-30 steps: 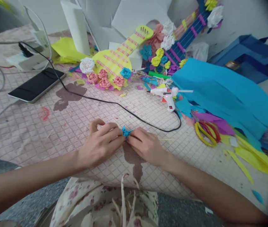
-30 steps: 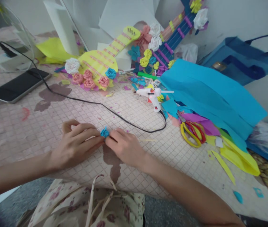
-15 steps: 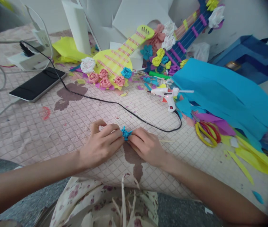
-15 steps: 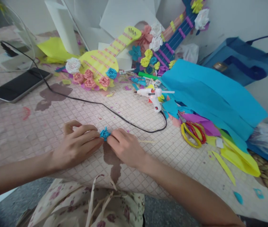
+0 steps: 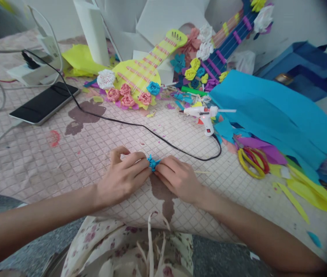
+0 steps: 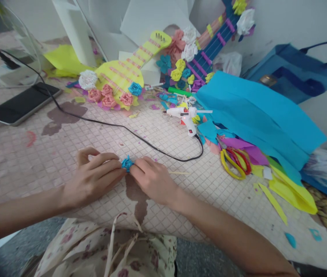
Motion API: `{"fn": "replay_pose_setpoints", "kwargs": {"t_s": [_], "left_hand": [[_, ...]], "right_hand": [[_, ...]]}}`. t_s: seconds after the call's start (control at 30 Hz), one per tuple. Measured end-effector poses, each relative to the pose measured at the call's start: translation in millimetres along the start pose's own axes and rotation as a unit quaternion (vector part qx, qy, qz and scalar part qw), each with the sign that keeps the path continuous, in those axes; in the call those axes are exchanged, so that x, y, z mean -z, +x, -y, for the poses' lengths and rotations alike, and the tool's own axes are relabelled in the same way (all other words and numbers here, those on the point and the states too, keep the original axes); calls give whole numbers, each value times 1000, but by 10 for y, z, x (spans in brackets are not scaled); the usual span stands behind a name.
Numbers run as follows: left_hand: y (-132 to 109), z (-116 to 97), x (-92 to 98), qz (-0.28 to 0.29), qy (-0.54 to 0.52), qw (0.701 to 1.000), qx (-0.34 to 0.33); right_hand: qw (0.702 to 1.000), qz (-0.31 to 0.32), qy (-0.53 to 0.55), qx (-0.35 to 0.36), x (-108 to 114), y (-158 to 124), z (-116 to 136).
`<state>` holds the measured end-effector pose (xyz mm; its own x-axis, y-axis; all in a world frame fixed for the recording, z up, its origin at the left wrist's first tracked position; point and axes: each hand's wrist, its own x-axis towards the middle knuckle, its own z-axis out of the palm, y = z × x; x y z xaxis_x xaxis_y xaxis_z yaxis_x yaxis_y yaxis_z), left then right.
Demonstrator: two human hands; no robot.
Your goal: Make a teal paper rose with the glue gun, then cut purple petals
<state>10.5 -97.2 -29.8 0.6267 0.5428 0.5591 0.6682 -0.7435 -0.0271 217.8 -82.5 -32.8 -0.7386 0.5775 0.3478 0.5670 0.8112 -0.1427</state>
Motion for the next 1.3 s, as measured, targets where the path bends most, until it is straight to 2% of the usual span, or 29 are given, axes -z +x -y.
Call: {"fn": "replay_pose_setpoints", "kwargs": {"t_s": [0.17, 0.57, 0.73, 0.83, 0.97, 1.03, 1.1, 1.3], "left_hand": [[-17, 17, -2, 0, -3, 1000, 17], [-2, 29, 25, 11, 11, 1000, 11], [-24, 48, 4, 11, -2, 1000, 16], [-40, 56, -9, 5, -10, 1000, 12], [-48, 64, -22, 0, -13, 1000, 10], [-46, 67, -26, -3, -14, 1000, 10], [-40, 70, -24, -10, -14, 1000, 10], [-15, 72, 0, -17, -16, 1000, 4]], "right_hand": [[1000, -11, 7, -21, 53, -95, -40], [999, -8, -7, -51, 203, -451, -130], [998, -31, -17, -53, 287, -682, -249], [987, -93, -57, -118, 374, -853, -398], [936, -179, -110, -281, 506, -1028, -736], [915, -177, -150, -330, 545, -1098, -923], [909, -152, -181, -342, 552, -1154, -1079], [923, -88, -198, -319, 506, -1108, -1277]]}}
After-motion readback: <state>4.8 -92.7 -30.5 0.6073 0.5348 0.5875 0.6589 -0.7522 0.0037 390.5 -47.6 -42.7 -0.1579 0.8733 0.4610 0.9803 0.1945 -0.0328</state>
